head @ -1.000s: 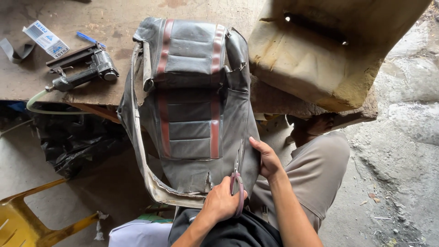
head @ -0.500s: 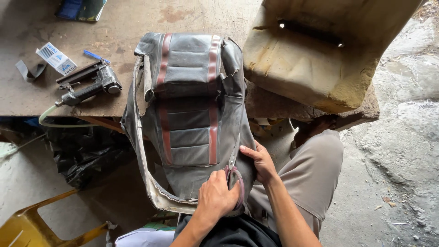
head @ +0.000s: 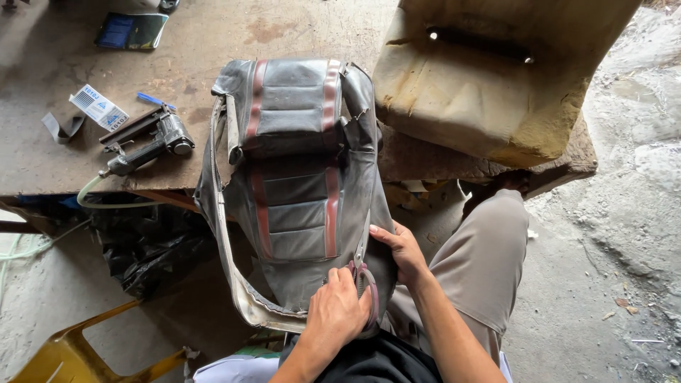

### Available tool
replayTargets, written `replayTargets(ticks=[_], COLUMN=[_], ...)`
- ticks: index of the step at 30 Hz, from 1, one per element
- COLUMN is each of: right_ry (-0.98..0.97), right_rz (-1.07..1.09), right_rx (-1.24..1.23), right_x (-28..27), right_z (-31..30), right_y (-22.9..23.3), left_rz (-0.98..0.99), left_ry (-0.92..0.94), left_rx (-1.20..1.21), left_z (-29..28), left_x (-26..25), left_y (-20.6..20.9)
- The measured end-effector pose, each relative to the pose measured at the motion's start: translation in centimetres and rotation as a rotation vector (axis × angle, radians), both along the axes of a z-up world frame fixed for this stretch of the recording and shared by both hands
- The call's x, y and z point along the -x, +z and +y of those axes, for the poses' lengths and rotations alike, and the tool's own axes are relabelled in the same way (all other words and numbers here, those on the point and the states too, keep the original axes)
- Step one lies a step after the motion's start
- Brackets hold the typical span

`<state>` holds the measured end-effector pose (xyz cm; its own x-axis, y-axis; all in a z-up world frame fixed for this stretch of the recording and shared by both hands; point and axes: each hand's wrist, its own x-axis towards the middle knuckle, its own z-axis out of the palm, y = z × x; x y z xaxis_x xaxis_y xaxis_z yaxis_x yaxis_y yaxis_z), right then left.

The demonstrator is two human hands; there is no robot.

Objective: Trimming and removing an old car seat cover using scissors to prepare for reupholstery

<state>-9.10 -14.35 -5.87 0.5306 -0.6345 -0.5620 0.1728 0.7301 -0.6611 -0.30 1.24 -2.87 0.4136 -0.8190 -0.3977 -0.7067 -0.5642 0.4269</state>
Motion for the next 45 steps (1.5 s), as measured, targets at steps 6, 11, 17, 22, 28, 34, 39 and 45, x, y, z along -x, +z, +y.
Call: replayTargets(ticks=[6,11,17,22,28,34,39,45], right_ry=[-0.001,-0.012,0.004,0.036,0.038,0.043,0.04,0.042], right_rz=[-0.021,-0.051,-0.012,0.042,0.023,0.009,-0.035,-0.017], right_rx=[-0.047,-0.049,-0.04,-0.012,-0.021,0.027,0.042,0.051], right_x=[0.1,0.2,0.5,0.5,0.7,0.6,0.5,0.3], right_z=[0.1,-0.4,-0.4,-0.5,-0.5,-0.5,-0.6,-0.6], right_y=[-0.4,-1.2,-0.5,0.1,-0.1,-0.6,-1.0,-0.5], left_rz=[-0.019,0.065,0.117,0.138,0.113,0.1,0.105,0.13], left_ry=[-0.082,-0.032,0.012,-0.006,-0.038,-0.013,-0.026,-0.011], left_rx=[0.019,-0.021,-0.012,-0.02,0.071,0.021,-0.001,-0.067], left_z=[1.3,2.4,2.4,1.6,1.0,0.1,-1.4,-1.9], left_x=[-0.2,0.0,0.2,-0.8,-1.7,-1.9,-2.1,-2.8], left_y=[-0.7,0.0,-0.5,0.0,-0.6,0.8,0.2,3.1])
